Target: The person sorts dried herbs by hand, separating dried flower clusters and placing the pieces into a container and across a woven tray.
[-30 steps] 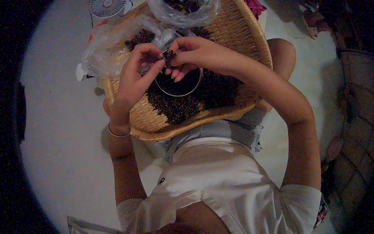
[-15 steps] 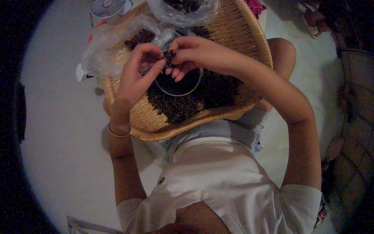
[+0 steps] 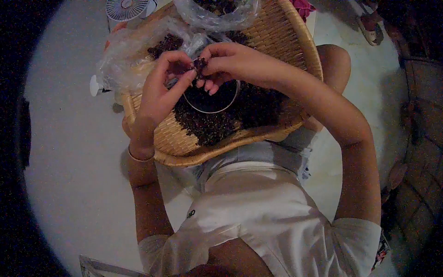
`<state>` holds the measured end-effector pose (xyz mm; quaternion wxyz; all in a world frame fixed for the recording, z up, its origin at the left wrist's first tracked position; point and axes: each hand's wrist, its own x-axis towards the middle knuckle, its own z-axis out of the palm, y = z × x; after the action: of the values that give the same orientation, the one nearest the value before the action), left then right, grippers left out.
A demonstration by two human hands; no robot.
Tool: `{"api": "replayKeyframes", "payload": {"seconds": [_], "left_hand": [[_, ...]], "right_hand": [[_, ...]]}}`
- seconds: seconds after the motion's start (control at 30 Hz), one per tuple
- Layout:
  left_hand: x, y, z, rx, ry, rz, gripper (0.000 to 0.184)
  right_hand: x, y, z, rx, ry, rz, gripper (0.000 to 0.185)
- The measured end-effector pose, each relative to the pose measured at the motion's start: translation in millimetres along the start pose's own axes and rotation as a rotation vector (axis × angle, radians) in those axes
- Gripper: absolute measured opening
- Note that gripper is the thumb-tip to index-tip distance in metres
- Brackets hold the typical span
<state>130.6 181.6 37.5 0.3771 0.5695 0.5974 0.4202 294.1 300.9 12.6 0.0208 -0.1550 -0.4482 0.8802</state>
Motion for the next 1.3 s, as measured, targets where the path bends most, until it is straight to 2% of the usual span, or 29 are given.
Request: {"api": "replayKeyframes", "payload": {"seconds": [0.13,0.33,0.57,0.73,0.87,0.93,1.13,1.3], "left_hand": [[1,-1,0,0.003,0.012,0.004,0.020],[1,0,0,0.005,-0.007,-0.005,0.020],[0,0,-1,0.020,0.025,-0.016,0.019],[0,-1,-3,-0.119,0.050,-0.106,0.022],[0,-5,-3,-0.170,0.055,-0.074,0.025],[0,-1,-4,-0.354,0.014,-0.198,0.028],[4,2,-8,-0.386,-0.121,-0.253,0.030],[3,1,-11,-0.422,-0.129,-0.231,0.028]], "right_hand": [[1,1,-2,0.043,-0.012,0.000,0.014],[1,1,0,-0.069,0.003,0.002,0.014],[0,-4,0,0.064,-0.004,0.013,0.023],[0,-7,-1,0.137,-0.017,0.023,0.028],[-4,-10,4,0.091,0.024,0.016,0.024],[-4,-10,5,0.079,0.027,0.014,0.023],[-4,-7,6,-0.029,0.049,0.023,0.023],[-6,-10,6,-0.030,-0.012,0.017,0.028]]}}
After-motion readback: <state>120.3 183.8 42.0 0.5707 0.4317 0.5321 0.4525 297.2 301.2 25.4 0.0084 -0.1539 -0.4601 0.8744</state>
